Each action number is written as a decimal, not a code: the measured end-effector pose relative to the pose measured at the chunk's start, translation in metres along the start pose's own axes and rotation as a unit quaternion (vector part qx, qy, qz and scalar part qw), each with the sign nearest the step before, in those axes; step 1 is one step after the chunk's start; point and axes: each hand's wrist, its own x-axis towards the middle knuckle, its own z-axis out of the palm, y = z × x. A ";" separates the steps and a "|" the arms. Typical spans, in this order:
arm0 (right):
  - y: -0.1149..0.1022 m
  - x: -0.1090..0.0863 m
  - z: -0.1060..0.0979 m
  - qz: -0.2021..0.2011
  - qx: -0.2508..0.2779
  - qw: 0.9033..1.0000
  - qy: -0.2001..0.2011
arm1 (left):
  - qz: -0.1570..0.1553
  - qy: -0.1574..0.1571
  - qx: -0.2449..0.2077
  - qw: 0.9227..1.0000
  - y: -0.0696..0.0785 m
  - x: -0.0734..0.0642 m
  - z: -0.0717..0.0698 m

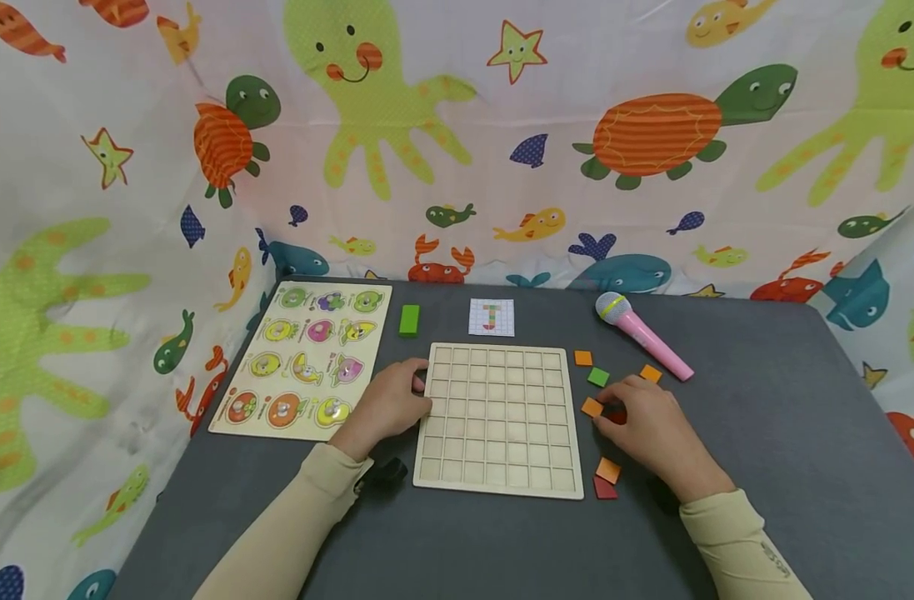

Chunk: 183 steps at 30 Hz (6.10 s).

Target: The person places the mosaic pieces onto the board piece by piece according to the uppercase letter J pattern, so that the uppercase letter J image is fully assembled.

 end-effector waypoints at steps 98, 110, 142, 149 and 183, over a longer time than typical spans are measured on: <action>-0.113 0.091 0.031 -0.066 0.060 0.995 -0.045 | -0.010 -0.026 -0.026 0.999 -0.004 0.007 -0.001; -0.030 0.048 -0.011 0.013 0.054 0.998 -0.002 | -0.008 -0.027 -0.057 0.998 -0.012 0.003 -0.004; 0.059 0.018 -0.036 0.160 0.026 0.987 0.019 | -0.013 -0.033 -0.060 0.998 -0.005 0.002 -0.001; 0.057 0.018 -0.036 0.167 0.024 0.986 0.018 | -0.014 -0.035 -0.062 0.997 -0.007 0.003 -0.001; -0.034 0.053 -0.006 0.013 0.055 0.998 -0.011 | -0.006 -0.026 -0.042 0.999 -0.009 0.008 -0.003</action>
